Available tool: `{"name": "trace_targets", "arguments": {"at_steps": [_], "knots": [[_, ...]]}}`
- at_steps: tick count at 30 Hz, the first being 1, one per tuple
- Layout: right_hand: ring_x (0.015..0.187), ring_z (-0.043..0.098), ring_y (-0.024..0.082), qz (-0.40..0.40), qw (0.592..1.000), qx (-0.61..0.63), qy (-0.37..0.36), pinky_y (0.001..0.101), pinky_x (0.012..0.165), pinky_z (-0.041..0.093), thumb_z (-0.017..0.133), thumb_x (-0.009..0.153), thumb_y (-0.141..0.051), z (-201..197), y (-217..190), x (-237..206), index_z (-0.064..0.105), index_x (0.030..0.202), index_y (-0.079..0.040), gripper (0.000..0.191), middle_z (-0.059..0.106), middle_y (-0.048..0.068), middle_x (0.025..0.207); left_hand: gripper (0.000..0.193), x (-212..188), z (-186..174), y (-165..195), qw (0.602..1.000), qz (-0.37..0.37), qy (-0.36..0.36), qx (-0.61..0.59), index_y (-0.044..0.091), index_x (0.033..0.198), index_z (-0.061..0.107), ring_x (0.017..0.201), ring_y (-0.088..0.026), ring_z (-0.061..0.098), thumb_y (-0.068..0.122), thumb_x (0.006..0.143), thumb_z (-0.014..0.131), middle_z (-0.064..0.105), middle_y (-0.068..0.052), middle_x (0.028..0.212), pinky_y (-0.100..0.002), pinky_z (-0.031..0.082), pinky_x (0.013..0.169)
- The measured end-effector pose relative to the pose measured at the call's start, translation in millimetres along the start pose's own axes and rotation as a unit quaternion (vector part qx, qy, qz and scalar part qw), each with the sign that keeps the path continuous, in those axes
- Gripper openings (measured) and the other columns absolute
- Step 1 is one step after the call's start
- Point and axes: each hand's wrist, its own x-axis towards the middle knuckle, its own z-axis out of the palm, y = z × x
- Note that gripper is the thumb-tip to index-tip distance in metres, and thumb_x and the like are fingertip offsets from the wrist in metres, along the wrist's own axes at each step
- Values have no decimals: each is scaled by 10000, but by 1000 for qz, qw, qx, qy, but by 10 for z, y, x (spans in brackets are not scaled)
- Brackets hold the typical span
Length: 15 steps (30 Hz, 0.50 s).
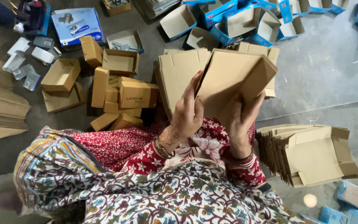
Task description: The person sits on the floor and folds flat cardboard pieces into small boxes. They repeatedly pick up a piece, fold the side flaps, and place the finished box into a stack. The person uses a stapler to secure the flaps of some boxes.
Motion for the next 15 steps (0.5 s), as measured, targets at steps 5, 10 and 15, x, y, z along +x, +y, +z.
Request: {"name": "trace_targets", "arguments": {"at_steps": [5,10,15], "knots": [[1104,589,162,202,938,242,-148,299,985,484,547,1056,20,-357,60,14,421,1536,-2,497,610,93,1228,196,69,-433,-21,968,-184,-94,-144,-2,1174,729,672,-167,684,136,1043,678,758,-98,846,-296,558,610],[1209,569,137,223,915,316,-112,250,1058,473,594,1031,-22,-456,-124,-57,451,1484,-4,476,597,81,1333,206,22,-529,-44,955,-220,-51,-190,-16,1078,737,814,-88,689,164,978,744,771,-69,919,-244,575,739],[1197,571,169,173,890,414,-84,283,1026,502,640,974,-17,-338,-175,15,573,1344,-31,376,589,98,1311,194,47,-453,-158,889,-274,-47,-364,-16,1092,725,887,-92,695,94,935,754,764,-45,997,-246,575,831]]}}
